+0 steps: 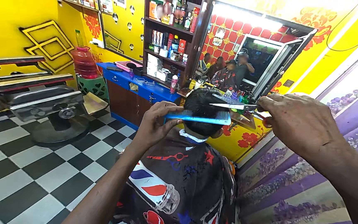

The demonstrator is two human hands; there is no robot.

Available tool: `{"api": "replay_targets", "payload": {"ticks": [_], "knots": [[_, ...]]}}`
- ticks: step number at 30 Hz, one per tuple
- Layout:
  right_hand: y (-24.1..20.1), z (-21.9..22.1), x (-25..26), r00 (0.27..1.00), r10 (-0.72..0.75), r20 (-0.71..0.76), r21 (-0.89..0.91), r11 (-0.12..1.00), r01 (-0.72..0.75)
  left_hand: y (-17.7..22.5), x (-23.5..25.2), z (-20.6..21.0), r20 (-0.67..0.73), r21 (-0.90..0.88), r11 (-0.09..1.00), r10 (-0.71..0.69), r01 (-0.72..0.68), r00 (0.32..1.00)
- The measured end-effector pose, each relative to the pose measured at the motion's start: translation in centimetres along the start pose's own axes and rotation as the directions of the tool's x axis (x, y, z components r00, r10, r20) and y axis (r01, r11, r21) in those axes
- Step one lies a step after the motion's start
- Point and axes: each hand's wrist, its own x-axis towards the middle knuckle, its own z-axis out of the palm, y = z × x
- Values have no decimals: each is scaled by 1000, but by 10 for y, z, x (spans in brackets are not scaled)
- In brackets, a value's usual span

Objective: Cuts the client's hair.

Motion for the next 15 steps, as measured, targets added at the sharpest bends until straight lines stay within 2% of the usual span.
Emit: {"api": "replay_targets", "payload": {"ticks": [7,15], "knots": [[-10,-12,14,972,-62,227,-71,994,80,-2,14,-1,-84,101,993,63,-54,994],[-27,-19,12,972,-123,199,-56,989,137,12,12,-4,-118,158,983,117,-98,986]]}}
